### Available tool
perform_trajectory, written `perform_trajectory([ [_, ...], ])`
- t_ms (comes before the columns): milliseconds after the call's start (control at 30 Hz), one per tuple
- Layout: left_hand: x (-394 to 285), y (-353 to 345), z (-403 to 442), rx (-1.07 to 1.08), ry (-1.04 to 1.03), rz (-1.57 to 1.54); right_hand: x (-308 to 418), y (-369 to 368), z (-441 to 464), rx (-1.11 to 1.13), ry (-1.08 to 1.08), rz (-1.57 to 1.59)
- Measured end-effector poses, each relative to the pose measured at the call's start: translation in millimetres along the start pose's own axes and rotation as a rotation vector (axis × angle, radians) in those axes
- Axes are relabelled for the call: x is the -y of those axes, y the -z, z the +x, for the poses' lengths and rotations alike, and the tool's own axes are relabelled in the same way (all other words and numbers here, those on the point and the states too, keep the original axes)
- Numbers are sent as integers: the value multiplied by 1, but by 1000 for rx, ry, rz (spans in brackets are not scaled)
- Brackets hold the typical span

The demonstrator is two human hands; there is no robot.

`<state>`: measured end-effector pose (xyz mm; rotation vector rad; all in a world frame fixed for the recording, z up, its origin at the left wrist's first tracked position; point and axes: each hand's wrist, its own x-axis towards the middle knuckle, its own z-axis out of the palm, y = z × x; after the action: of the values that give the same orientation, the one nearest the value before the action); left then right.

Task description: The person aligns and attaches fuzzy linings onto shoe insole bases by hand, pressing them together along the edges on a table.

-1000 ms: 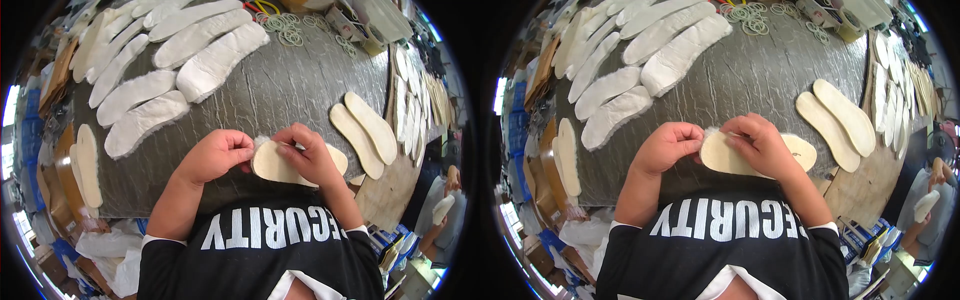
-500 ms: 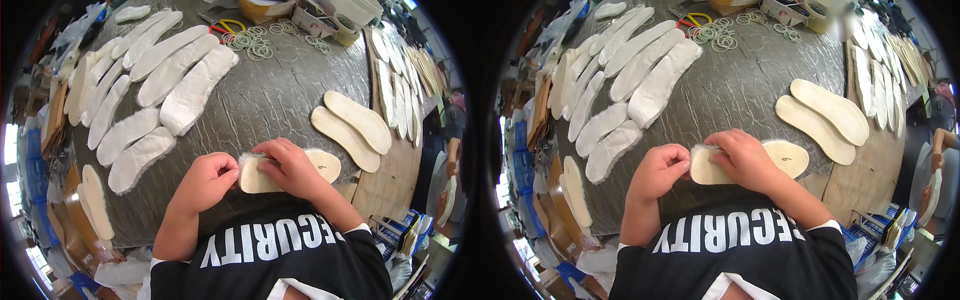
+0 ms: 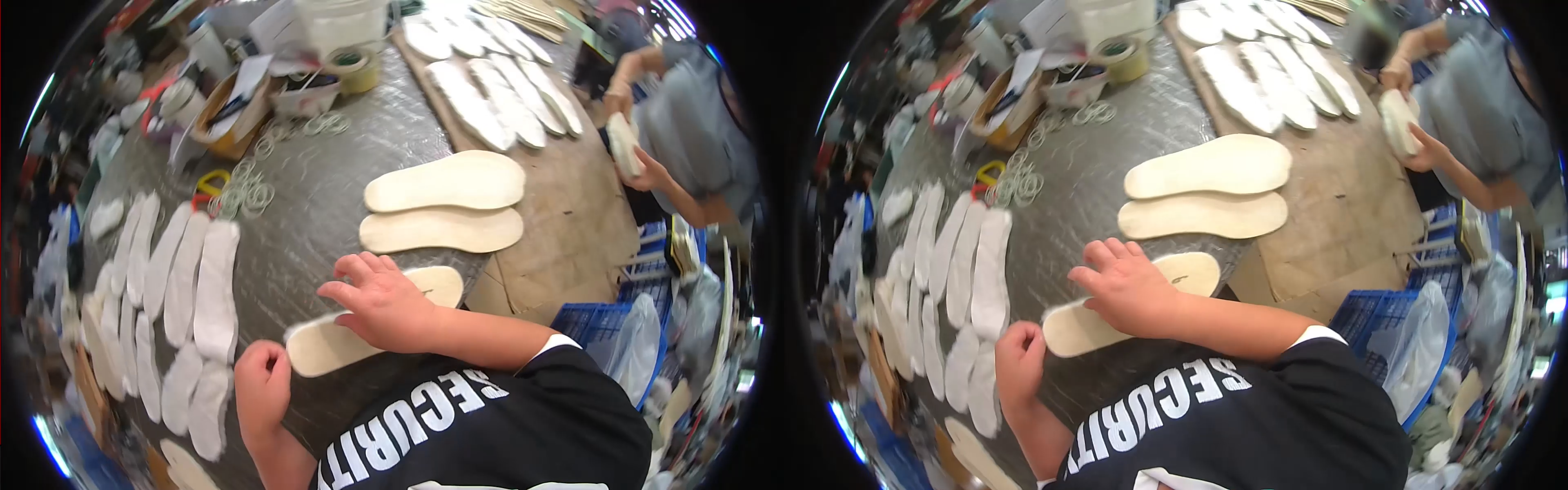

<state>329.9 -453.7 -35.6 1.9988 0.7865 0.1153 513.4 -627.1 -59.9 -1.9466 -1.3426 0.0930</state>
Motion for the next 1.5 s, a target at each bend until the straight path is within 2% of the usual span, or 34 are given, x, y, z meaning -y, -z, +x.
perform_trajectory([
  [100, 14, 3, 2, 62, 97, -117, -45, 50, -12, -37, -124, -116],
  [167, 24, 2, 1, 101, 172, -272, -79, 97, -16, -103, -235, -387],
  [267, 43, -1, 2, 150, 236, -346, -149, 156, -9, -193, -589, -594],
  [333, 54, -4, 6, 190, 236, -395, -180, 177, -10, -193, -667, -638],
  [400, 62, -7, 2, 193, 263, -462, -185, 179, -1, -195, -710, -539],
  [433, 64, -11, 1, 172, 281, -493, -174, 179, 6, -123, -700, -490],
  [533, 72, -13, 1, 179, 295, -531, -150, 161, 19, -54, -640, -659],
  [667, 75, -13, 1, 164, 298, -542, -197, 163, 24, -105, -876, -724],
  [700, 76, -13, 2, 164, 302, -539, -204, 167, 24, 12, -922, -730],
  [800, 76, -13, 3, 183, 301, -555, -207, 164, 17, -125, -887, -672],
  [867, 83, -13, 4, 192, 310, -536, -202, 166, 19, -69, -935, -636],
  [967, 77, -13, 6, 216, 304, -511, -210, 165, 12, -139, -913, -598],
  [1067, 81, -16, 6, 181, 285, -534, -207, 170, 10, -18, -907, -604],
  [1200, 88, -16, 8, 174, 249, -537, -207, 166, 1, -183, -887, -607],
  [1233, 89, -17, 7, 175, 241, -543, -204, 170, -1, -95, -888, -594],
  [1333, 89, -17, 7, 159, 229, -546, -200, 169, -6, -177, -886, -584],
  [1500, 92, -18, 8, 132, 249, -526, -202, 171, -12, -166, -927, -597],
])
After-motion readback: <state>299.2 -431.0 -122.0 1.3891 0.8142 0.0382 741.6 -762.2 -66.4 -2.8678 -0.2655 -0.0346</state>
